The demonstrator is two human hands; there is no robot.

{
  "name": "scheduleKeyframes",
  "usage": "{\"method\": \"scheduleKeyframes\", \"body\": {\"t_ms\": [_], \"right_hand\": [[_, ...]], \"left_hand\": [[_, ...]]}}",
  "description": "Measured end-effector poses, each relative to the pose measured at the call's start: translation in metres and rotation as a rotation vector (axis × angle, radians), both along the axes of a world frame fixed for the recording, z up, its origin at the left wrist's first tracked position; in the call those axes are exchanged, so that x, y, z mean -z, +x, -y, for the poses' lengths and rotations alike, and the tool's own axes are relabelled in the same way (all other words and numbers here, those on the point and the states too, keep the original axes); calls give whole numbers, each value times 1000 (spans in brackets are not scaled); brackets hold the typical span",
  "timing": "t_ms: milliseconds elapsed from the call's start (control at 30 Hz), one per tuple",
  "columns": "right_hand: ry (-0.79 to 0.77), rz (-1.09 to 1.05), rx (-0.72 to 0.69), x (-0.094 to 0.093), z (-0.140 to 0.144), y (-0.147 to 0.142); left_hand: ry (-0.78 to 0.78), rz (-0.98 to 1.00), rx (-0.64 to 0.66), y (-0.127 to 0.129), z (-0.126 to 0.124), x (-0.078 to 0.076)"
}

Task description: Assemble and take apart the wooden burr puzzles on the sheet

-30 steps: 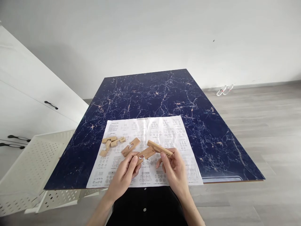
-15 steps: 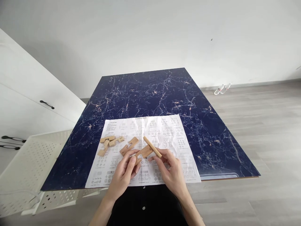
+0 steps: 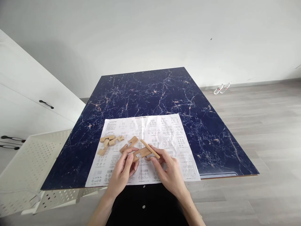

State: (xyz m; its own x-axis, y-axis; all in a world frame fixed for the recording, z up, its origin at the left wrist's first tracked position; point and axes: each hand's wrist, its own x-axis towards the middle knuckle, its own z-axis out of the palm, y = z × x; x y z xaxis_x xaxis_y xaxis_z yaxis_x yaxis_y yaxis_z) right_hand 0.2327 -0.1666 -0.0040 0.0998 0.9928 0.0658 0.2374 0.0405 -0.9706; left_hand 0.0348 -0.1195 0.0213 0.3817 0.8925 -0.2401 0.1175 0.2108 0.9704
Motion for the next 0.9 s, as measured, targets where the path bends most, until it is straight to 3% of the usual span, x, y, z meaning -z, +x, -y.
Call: {"method": "scheduleKeyframes", "body": {"t_ms": [567,900], "right_hand": [[75,156,-68,5,0,-6],[128,176,-47,9,0,-8]], "left_hand": [[71,-29,-146,9,1,5],[122,-50,-136,11,4,10]]}}
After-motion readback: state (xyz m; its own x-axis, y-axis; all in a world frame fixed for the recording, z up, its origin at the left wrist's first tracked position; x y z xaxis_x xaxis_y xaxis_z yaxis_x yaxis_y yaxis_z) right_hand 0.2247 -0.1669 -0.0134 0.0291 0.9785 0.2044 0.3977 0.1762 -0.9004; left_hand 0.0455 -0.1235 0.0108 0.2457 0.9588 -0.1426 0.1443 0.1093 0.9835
